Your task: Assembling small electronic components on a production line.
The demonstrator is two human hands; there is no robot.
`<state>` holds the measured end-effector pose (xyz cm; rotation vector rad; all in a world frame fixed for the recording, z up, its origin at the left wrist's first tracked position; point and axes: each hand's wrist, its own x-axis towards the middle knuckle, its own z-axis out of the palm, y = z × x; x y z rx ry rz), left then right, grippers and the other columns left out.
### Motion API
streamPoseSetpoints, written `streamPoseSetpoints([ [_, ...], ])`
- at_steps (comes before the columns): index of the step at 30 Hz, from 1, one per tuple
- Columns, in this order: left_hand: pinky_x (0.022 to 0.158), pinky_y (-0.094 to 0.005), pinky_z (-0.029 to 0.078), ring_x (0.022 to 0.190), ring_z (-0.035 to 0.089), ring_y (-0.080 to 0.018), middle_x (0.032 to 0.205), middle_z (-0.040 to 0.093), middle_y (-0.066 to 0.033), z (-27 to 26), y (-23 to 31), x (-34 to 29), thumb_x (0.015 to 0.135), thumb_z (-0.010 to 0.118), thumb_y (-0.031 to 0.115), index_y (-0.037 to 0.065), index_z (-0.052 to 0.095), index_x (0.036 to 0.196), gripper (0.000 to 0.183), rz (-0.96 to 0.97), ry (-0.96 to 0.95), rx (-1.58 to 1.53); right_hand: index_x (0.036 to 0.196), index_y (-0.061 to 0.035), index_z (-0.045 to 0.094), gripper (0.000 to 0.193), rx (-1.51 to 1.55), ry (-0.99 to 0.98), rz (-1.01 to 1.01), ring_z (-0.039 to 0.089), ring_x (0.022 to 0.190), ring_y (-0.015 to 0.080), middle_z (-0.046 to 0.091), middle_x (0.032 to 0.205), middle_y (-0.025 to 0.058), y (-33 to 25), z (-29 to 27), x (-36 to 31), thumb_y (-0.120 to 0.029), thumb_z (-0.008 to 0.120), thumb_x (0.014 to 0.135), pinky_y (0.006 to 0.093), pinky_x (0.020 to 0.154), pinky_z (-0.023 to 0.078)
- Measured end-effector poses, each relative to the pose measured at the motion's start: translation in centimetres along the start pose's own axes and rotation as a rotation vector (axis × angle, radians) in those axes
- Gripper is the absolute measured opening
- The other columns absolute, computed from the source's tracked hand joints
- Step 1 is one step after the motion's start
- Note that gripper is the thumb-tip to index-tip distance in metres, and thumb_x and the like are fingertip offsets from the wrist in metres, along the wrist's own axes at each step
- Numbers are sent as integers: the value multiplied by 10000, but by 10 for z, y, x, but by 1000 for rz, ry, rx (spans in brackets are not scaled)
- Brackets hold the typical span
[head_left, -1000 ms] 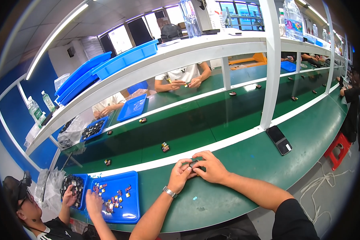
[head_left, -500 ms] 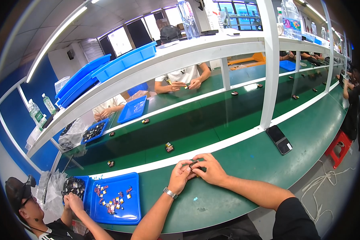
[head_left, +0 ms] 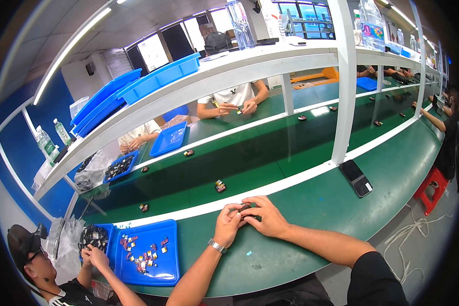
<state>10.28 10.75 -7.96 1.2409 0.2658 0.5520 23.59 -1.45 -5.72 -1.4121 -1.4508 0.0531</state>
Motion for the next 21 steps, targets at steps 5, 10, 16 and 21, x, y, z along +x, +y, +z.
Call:
streamPoseSetpoints([
  [5, 989, -384, 504, 1145, 589, -233, 1301, 552, -183, 3, 2, -1, 988, 441, 2, 38, 459, 1180, 196, -8, -35, -60, 967, -100, 723, 171, -7, 27, 32, 522, 1138, 261, 587, 1195, 57, 3, 0, -2, -84, 692, 800, 366, 935, 466],
  [10, 968, -388, 519, 1132, 597, -238, 1295, 556, -186, 3, -1, 0, 976, 489, 31, 39, 456, 1170, 196, -4, -32, -62, 961, -113, 738, 181, 13, 20, 63, 542, 1124, 257, 605, 1200, 52, 6, 3, -2, -75, 708, 786, 370, 932, 474],
  [16, 943, -393, 535, 1108, 609, -236, 1259, 583, -176, 5, -2, -1, 962, 547, 69, 47, 456, 1166, 224, 6, -5, -69, 956, -116, 738, 179, 65, 6, 69, 543, 1124, 248, 603, 1209, 48, 9, 4, -1, -71, 705, 785, 364, 947, 465],
  [21, 941, -396, 535, 1097, 613, -234, 1257, 586, -174, 5, 2, -2, 961, 551, 73, 49, 458, 1167, 227, 23, 3, -80, 954, -117, 740, 172, 109, 8, 62, 541, 1136, 249, 602, 1221, 53, 3, -2, 4, -80, 705, 790, 371, 948, 466],
])
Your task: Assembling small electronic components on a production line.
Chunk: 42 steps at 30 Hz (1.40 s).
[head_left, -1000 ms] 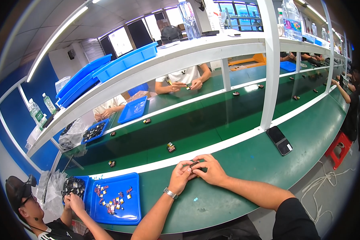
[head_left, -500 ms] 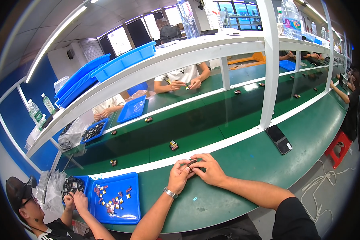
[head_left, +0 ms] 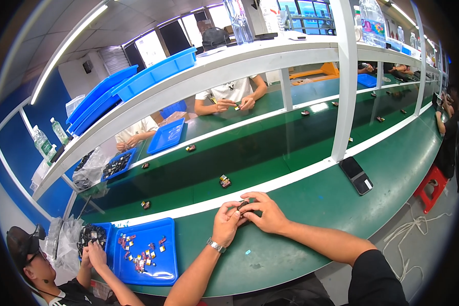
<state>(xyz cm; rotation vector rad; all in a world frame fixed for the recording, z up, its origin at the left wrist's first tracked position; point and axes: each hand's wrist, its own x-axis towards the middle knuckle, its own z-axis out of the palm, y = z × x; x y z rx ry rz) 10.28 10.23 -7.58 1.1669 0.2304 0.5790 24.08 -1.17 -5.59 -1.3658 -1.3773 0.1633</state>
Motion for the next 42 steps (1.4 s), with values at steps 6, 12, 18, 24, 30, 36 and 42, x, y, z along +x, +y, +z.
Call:
streamPoseSetpoints([
  [6, 953, -376, 534, 1095, 616, -237, 1246, 583, -173, 1, 0, 0, 987, 445, 13, 30, 452, 1191, 204, -22, -2, -4, 953, -111, 737, 166, -31, -21, 18, 537, 1146, 253, 598, 1223, 63, 6, 1, -2, -79, 702, 793, 372, 954, 464],
  [12, 947, -392, 534, 1103, 609, -234, 1259, 580, -182, 0, -1, 1, 981, 485, 44, 41, 444, 1178, 201, -25, 47, 85, 996, -109, 726, 191, -68, -67, -25, 523, 1167, 257, 568, 1264, 70, 9, 2, -1, -75, 680, 813, 379, 971, 457],
  [18, 916, -382, 554, 1056, 634, -219, 1210, 605, -158, -3, -2, 3, 981, 486, 44, 48, 454, 1191, 212, -78, 49, 53, 1024, -67, 696, 185, -127, -91, -49, 506, 1161, 269, 543, 1226, 106, 2, -5, 1, -63, 631, 851, 353, 884, 508],
  [24, 925, -391, 550, 1043, 639, -217, 1133, 630, -128, 2, 0, 3, 985, 463, 29, 41, 458, 1185, 201, -95, 24, 71, 930, -44, 662, 135, -206, 29, -149, 577, 962, 260, 574, 1025, 82, 1, -5, 5, -58, 679, 796, 351, 779, 523],
  [30, 924, -391, 548, 1027, 642, -207, 1124, 635, -114, 4, 3, 2, 985, 454, 20, 35, 454, 1194, 209, -104, 31, 56, 895, -54, 636, 124, -314, 24, -224, 578, 894, 236, 566, 941, 57, -1, -5, 5, -56, 683, 781, 353, 707, 527],
  [36, 924, -354, 549, 1051, 630, -203, 1141, 623, -144, 2, 3, 1, 997, 435, 24, 23, 459, 1213, 218, -126, 42, 92, 912, -54, 636, 184, -320, -16, -200, 580, 829, 251, 576, 911, 79, -9, -7, 4, -83, 726, 755, 349, 706, 507],
  [42, 923, -346, 549, 1032, 638, -201, 1126, 627, -142, 3, 3, 2, 996, 429, 18, 14, 457, 1213, 218, -102, 23, 52, 898, -52, 625, 147, -392, 19, -218, 597, 820, 250, 576, 904, 77, -4, -4, 3, -92, 708, 783, 359, 689, 517],
])
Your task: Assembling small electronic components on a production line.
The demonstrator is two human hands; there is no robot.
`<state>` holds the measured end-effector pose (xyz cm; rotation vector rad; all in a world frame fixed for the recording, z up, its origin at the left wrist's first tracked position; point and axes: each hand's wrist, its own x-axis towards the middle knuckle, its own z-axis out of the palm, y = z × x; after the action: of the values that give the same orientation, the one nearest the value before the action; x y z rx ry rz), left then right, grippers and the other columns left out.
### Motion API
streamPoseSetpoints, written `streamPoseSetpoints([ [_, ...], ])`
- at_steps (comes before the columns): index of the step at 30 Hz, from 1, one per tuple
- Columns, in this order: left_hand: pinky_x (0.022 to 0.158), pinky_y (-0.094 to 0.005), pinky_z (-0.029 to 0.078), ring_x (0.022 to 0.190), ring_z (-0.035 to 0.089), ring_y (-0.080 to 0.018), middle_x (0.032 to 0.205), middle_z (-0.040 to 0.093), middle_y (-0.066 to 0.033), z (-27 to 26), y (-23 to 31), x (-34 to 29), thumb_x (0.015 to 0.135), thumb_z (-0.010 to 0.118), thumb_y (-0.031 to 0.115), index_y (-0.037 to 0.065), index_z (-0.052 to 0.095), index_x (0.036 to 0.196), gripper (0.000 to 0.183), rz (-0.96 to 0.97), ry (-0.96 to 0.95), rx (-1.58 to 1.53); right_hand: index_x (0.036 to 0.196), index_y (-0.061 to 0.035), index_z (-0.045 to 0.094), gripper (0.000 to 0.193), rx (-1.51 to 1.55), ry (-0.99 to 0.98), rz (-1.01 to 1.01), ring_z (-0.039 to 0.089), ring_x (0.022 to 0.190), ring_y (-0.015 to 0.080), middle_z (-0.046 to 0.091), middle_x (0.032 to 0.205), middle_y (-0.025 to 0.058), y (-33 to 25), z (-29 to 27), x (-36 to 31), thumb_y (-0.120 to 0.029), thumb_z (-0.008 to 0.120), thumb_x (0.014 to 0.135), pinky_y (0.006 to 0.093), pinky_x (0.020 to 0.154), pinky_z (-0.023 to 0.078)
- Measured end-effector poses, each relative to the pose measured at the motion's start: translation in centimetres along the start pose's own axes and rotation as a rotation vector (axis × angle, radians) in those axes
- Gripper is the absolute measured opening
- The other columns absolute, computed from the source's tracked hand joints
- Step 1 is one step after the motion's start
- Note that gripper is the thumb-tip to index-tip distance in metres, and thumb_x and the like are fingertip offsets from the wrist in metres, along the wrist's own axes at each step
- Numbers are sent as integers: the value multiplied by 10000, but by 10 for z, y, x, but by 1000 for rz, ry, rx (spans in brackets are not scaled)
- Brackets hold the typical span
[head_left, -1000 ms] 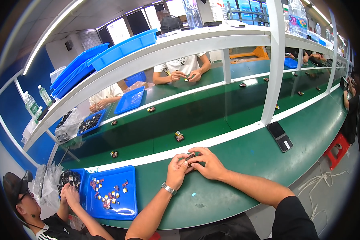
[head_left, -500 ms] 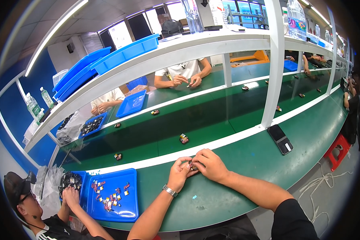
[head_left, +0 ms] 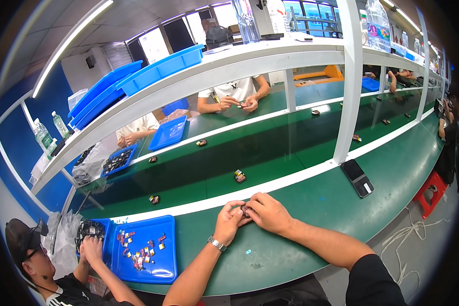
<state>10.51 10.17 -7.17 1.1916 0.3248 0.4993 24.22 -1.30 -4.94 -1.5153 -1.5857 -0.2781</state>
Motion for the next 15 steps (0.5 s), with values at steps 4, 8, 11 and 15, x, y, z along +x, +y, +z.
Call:
streamPoseSetpoints([
  [4, 924, -340, 549, 1031, 638, -202, 1124, 627, -142, -1, -2, 1, 996, 424, 14, 14, 458, 1211, 218, -14, 15, 40, 885, -49, 622, 131, -25, 3, 0, 603, 814, 246, 577, 896, 72, -1, 3, -1, -90, 702, 790, 362, 677, 523],
  [8, 916, -334, 550, 1023, 639, -193, 1102, 633, -127, 0, -2, 0, 995, 422, 8, 18, 463, 1205, 215, -12, 23, 38, 835, -34, 584, 111, -76, 0, -39, 576, 819, 224, 542, 899, 58, -1, 4, -3, -115, 659, 831, 350, 635, 534],
  [11, 905, -331, 552, 1008, 643, -186, 1086, 638, -117, -1, -4, 0, 991, 437, 11, 21, 470, 1197, 209, -2, 16, 35, 827, -33, 584, 109, -101, -5, -35, 573, 819, 224, 541, 897, 59, -2, 6, -5, -109, 662, 821, 345, 633, 534],
  [15, 875, -332, 557, 994, 644, -181, 1074, 644, -112, -2, -4, 1, 976, 494, 33, 21, 480, 1181, 206, -24, 13, -13, 822, -30, 583, 103, -105, 16, -44, 572, 817, 227, 538, 894, 65, -2, 6, -4, -94, 663, 809, 345, 640, 535],
])
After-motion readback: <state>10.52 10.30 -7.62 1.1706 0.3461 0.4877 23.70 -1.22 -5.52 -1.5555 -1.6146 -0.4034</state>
